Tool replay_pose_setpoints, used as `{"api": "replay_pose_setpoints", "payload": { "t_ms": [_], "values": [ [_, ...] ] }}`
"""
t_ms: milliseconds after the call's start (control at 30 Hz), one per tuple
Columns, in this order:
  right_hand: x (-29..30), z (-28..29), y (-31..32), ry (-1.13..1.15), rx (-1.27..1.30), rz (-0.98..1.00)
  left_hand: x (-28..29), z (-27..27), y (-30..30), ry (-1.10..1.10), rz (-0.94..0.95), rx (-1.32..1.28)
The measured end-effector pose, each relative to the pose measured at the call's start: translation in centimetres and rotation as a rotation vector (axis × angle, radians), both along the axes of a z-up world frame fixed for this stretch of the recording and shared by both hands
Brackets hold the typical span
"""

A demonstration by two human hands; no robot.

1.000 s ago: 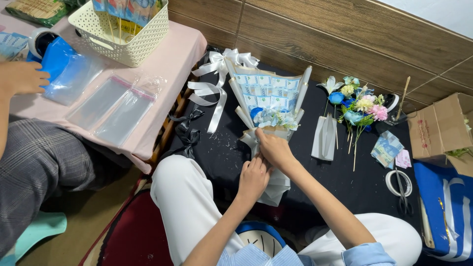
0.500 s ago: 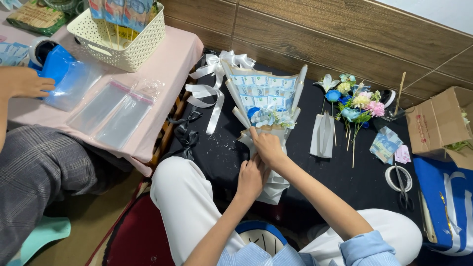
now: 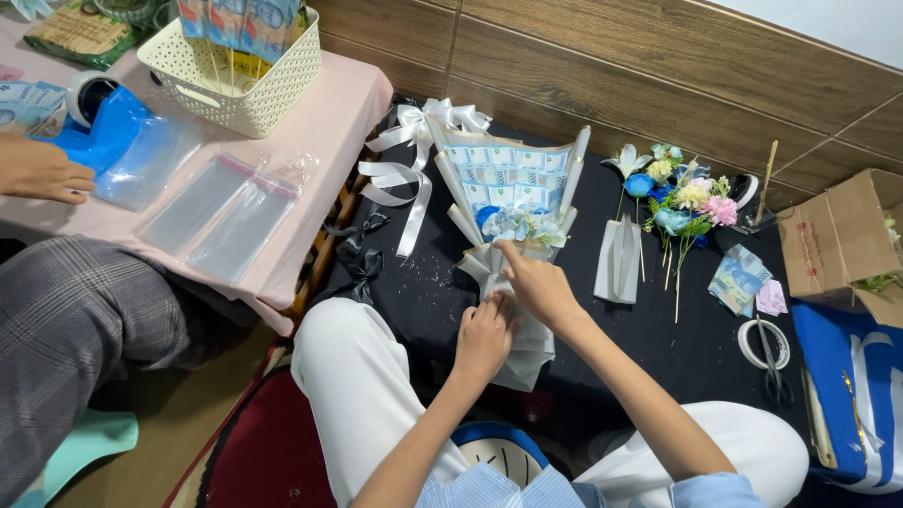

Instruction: Finishing a money bouquet by wrapping it with decorative paper and arranging the bills and flowers.

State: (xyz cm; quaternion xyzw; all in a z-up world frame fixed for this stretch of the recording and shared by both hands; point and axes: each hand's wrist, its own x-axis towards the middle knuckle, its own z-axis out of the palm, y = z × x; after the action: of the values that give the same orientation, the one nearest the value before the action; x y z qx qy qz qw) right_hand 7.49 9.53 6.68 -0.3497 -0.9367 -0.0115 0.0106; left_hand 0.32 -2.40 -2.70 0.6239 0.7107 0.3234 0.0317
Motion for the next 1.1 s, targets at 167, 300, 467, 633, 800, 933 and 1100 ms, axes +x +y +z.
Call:
{"api": "replay_pose_setpoints", "payload": {
  "t_ms": [167,300,467,633,800,933,1100],
  "values": [
    [1.7,1.7,-3.6,0.26,0.009,-0.012,-0.2,1.5,-0.6,0.026,-0.005,0.018],
    [2.4,0.2,-4.0,0.263,0.156,0.112,-0.3,1.9,-0.8,0.019,-0.015,0.006],
    [2.4,-2.6,-2.9,0.267,0.26,0.151,-0.5,2.1,-0.8,0.029,-0.021,0.007],
    [2.6,-2.4,-2.7,0.284,0.241,0.148,-0.7,2.7,-0.8,0.014,-0.03,-0.006],
    [2.3,-0.5,-3.5,0.253,0.129,0.076,-1.3,2.4,-0.5,-0.18,-0.022,-0.043],
    [2.3,-0.3,-3.7,0.233,0.099,0.027,-2.0,4.2,-0.4,-0.115,-0.006,-0.015],
    [1.9,0.9,-4.0,0.194,0.057,0.003,-1.5,3.3,-0.2,-0.054,0.032,-0.064]
  ]
}}
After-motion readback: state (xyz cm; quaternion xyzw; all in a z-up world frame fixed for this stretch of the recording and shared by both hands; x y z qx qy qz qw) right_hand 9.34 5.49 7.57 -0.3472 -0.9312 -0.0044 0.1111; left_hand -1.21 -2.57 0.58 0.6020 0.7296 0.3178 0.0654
